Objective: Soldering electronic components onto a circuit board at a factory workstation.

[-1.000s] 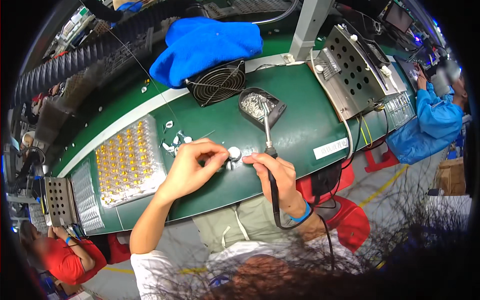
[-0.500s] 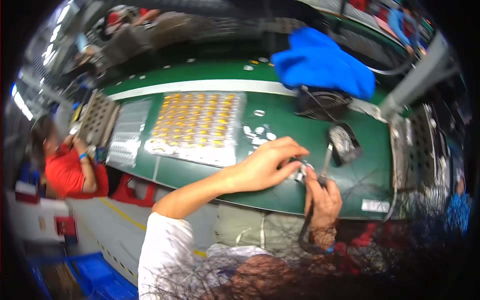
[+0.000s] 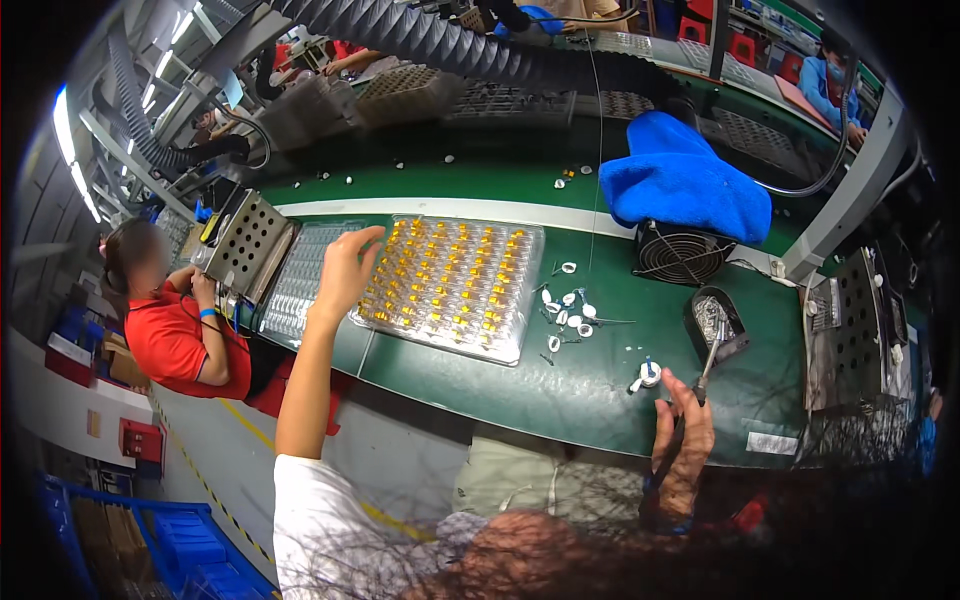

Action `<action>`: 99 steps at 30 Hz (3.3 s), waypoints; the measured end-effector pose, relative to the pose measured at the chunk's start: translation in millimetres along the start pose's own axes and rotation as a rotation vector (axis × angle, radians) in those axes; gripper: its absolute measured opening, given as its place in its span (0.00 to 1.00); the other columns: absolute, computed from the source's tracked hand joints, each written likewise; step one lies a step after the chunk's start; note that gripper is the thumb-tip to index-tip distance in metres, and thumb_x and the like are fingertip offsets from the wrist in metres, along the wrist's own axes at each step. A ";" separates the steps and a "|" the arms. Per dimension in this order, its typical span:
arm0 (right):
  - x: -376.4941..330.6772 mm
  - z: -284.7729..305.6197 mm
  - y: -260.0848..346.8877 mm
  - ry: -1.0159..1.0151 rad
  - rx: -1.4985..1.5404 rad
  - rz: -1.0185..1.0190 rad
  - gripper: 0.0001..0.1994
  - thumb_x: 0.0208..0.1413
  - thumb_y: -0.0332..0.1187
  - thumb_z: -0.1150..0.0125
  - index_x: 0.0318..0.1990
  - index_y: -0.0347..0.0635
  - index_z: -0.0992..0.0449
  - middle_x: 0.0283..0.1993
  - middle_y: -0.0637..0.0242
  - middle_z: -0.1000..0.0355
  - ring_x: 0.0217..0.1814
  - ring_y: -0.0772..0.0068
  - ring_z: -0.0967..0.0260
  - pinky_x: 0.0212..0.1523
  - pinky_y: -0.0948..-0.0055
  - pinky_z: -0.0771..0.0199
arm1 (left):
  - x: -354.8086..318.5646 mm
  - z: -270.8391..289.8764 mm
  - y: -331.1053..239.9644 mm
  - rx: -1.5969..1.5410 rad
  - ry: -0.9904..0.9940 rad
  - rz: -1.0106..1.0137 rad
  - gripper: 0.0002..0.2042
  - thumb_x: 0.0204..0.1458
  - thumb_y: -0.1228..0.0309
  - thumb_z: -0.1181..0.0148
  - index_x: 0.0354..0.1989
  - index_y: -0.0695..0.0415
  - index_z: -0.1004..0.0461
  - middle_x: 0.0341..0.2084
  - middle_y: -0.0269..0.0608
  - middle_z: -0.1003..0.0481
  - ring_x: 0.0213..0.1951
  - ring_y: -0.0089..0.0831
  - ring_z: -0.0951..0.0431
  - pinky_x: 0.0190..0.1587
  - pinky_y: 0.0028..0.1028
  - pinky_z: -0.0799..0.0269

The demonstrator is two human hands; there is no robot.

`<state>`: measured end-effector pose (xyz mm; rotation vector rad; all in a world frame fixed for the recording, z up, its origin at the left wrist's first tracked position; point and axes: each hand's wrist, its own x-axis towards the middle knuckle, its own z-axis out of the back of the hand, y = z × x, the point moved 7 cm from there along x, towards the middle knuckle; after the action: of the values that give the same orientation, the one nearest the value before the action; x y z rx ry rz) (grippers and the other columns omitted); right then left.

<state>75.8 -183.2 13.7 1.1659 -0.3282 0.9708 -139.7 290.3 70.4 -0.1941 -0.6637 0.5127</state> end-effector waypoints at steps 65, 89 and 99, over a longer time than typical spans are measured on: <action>-23.5 35.0 3.0 0.055 -0.111 0.036 0.21 0.44 0.31 0.18 0.46 0.39 0.21 0.34 0.59 0.21 0.26 0.62 0.24 0.27 0.68 0.25 | -43.8 -170.4 -307.9 -1.019 0.677 -0.211 0.05 0.57 0.83 0.36 0.41 0.66 0.17 0.41 0.47 0.18 0.45 0.35 0.17 0.49 0.29 0.20; -19.0 50.1 2.6 -0.029 -0.054 0.015 0.20 0.43 0.29 0.17 0.44 0.37 0.20 0.34 0.58 0.19 0.28 0.61 0.23 0.28 0.69 0.25 | -45.3 -165.4 -313.3 -0.914 0.642 -0.255 0.11 0.52 0.84 0.31 0.44 0.64 0.18 0.43 0.45 0.18 0.45 0.33 0.17 0.49 0.28 0.21; -20.9 44.8 -1.4 0.038 -0.061 -0.012 0.22 0.39 0.30 0.15 0.41 0.38 0.20 0.35 0.58 0.19 0.28 0.60 0.23 0.30 0.67 0.25 | -42.7 -164.9 -315.8 -0.919 0.599 -0.248 0.15 0.51 0.84 0.31 0.48 0.63 0.19 0.42 0.44 0.17 0.41 0.30 0.16 0.46 0.26 0.19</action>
<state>76.1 -232.6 16.8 1.0919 -0.3176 0.9648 59.3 -4.6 24.1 -1.0712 -0.2816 -0.1343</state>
